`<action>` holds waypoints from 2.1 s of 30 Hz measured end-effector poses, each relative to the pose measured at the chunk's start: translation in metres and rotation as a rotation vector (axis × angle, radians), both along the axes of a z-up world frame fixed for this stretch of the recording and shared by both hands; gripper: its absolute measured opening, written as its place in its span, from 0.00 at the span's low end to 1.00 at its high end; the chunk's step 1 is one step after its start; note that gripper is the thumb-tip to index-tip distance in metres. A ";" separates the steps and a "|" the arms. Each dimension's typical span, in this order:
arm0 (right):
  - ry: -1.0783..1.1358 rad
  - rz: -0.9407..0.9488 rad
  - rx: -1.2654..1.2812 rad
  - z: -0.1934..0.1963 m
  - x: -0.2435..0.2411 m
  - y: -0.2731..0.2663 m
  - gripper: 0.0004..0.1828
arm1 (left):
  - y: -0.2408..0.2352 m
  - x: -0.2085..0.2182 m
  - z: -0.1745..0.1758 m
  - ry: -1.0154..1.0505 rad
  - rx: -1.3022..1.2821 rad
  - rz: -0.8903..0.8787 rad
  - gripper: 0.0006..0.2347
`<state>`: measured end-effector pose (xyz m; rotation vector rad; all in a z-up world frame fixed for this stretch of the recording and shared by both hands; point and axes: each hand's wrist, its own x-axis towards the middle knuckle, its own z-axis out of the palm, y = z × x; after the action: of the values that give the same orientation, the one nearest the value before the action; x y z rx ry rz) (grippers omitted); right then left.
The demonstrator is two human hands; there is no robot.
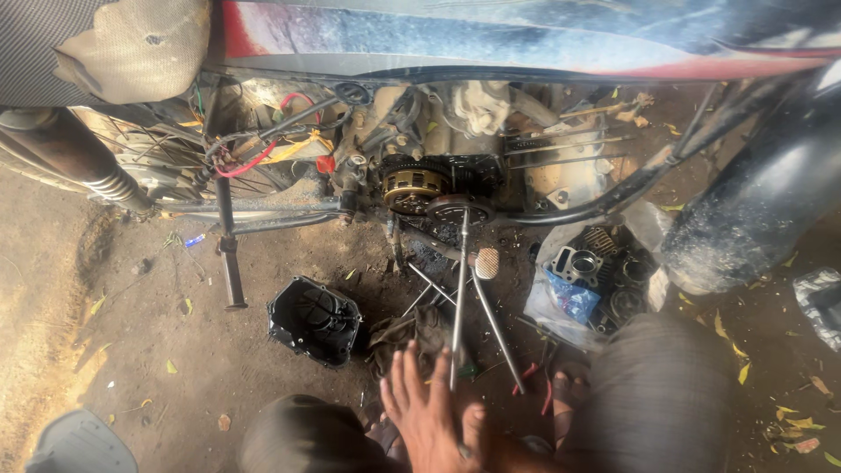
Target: The person is repairing a motorcycle engine. They use a T-handle wrench to tighten bolts on the clutch assembly and a screwdriver to pry and adjust components within the exposed engine area.
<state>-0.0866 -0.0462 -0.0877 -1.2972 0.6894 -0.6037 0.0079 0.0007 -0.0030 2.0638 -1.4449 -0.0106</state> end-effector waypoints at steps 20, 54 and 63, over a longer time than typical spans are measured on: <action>0.178 -0.492 0.473 -0.001 -0.043 -0.067 0.21 | -0.002 -0.002 -0.117 0.100 -0.395 -0.091 0.07; 0.220 -0.172 0.732 0.031 -0.049 -0.055 0.14 | -0.021 -0.018 -0.109 0.578 -0.474 -0.206 0.24; 0.237 0.068 0.695 0.051 -0.039 -0.108 0.13 | -0.010 -0.034 -0.056 0.905 -0.345 0.050 0.23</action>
<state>-0.1252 -0.1538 -0.0370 -0.7377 0.9415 -0.1212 -0.0263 -0.0090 -0.0587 1.4853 -0.7573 -0.5593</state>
